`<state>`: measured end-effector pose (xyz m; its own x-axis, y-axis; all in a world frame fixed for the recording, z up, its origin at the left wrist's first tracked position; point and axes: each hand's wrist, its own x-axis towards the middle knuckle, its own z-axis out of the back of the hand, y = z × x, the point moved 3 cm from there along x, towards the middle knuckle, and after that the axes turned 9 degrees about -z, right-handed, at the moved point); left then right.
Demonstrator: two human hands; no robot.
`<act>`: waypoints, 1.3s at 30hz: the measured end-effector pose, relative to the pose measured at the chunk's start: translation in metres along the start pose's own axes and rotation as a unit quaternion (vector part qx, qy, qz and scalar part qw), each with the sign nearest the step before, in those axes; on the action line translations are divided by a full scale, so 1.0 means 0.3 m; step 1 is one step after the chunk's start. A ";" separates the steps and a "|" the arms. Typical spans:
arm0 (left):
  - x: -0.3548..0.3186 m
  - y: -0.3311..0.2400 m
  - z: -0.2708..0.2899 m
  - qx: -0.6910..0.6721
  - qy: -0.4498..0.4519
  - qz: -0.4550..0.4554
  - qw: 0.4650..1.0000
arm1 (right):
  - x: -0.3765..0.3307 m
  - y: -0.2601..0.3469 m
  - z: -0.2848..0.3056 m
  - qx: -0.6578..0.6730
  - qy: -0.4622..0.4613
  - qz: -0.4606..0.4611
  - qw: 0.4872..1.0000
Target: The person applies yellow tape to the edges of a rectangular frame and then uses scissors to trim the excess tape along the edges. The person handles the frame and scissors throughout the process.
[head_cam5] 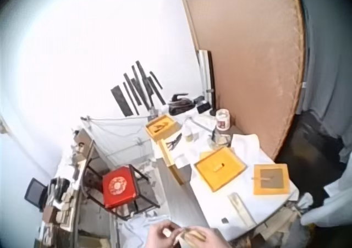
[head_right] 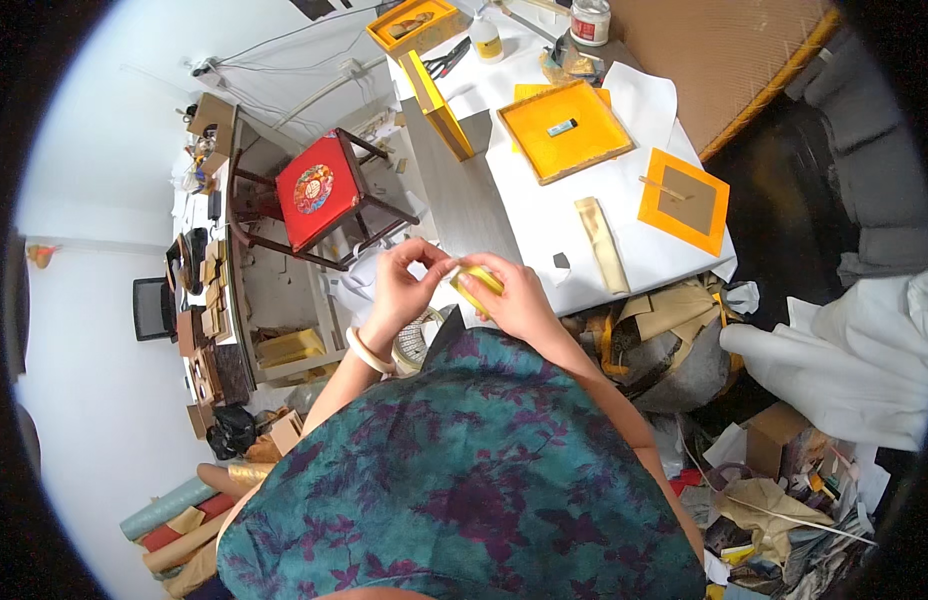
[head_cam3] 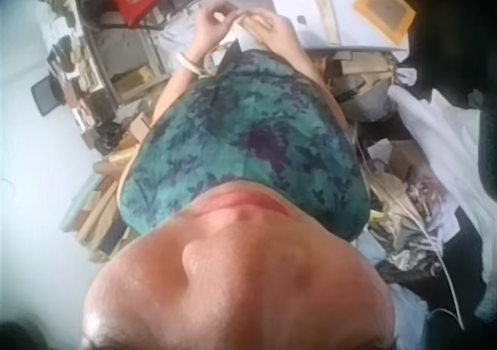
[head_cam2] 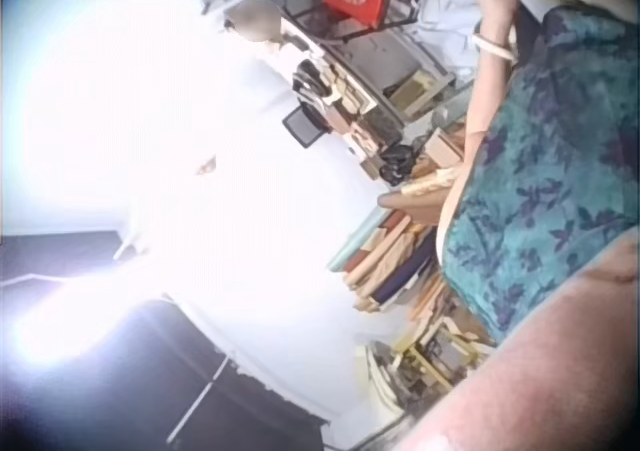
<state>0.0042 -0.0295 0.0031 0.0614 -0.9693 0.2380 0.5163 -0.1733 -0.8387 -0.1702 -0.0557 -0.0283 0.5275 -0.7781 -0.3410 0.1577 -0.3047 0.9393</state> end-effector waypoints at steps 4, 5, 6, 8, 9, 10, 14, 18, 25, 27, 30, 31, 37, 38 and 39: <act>0.221 0.105 0.077 -0.001 -0.005 -0.022 1.000 | 0.227 0.102 -0.008 -0.104 -0.077 -0.024 0.991; 0.264 0.143 0.102 -0.005 0.002 -0.019 1.000 | 0.277 0.114 -0.027 -0.135 -0.096 -0.053 0.985; 0.370 0.171 0.188 0.019 0.015 -0.046 0.999 | 0.400 0.131 -0.065 -0.205 -0.164 0.026 0.964; 0.442 0.298 0.208 -0.027 0.043 -0.020 0.999 | 0.483 0.126 -0.090 -0.210 -0.189 -0.009 0.959; 0.508 0.358 0.233 -0.045 0.059 -0.016 0.997 | 0.543 0.140 -0.107 -0.207 -0.213 0.001 0.955; 0.562 0.425 0.240 -0.056 0.071 -0.018 0.996 | 0.585 0.147 -0.123 -0.208 -0.226 -0.037 0.951; 0.724 0.551 0.265 -0.109 0.172 -0.025 0.979 | 0.687 0.215 -0.178 -0.259 -0.312 -0.130 0.905; 0.800 0.638 0.302 -0.164 0.215 0.009 0.963 | 0.771 0.194 -0.217 -0.245 -0.352 -0.071 0.900; 0.954 0.694 0.313 -0.186 0.244 -0.012 0.952 | 0.877 0.216 -0.230 -0.201 -0.445 -0.081 0.869; 0.976 0.692 0.314 -0.188 0.220 -0.009 0.957 | 0.892 0.212 -0.210 -0.208 -0.445 -0.100 0.865; 1.017 0.701 0.316 -0.167 0.228 0.018 0.959 | 0.907 0.193 -0.165 -0.043 -0.355 -0.122 0.926; 1.031 0.705 0.315 -0.155 0.236 0.032 0.959 | 0.906 0.184 -0.157 -0.019 -0.351 -0.099 0.931; 1.048 0.671 0.302 -0.141 0.215 0.018 0.966 | 0.885 0.157 -0.103 -0.217 -0.427 -0.059 0.876; 1.060 0.698 0.291 -0.151 0.218 0.034 0.964 | 0.898 0.150 -0.091 -0.200 -0.419 -0.043 0.885; 1.071 0.719 0.284 -0.162 0.222 0.052 0.960 | 0.910 0.140 -0.086 -0.183 -0.410 -0.030 0.893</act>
<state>0.2082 -0.3635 -0.0596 -0.3086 -0.9508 -0.0276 0.2302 -0.0465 -0.9720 0.0018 -0.2668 -0.0809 -0.2552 -0.9529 -0.1640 0.5064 -0.2763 0.8169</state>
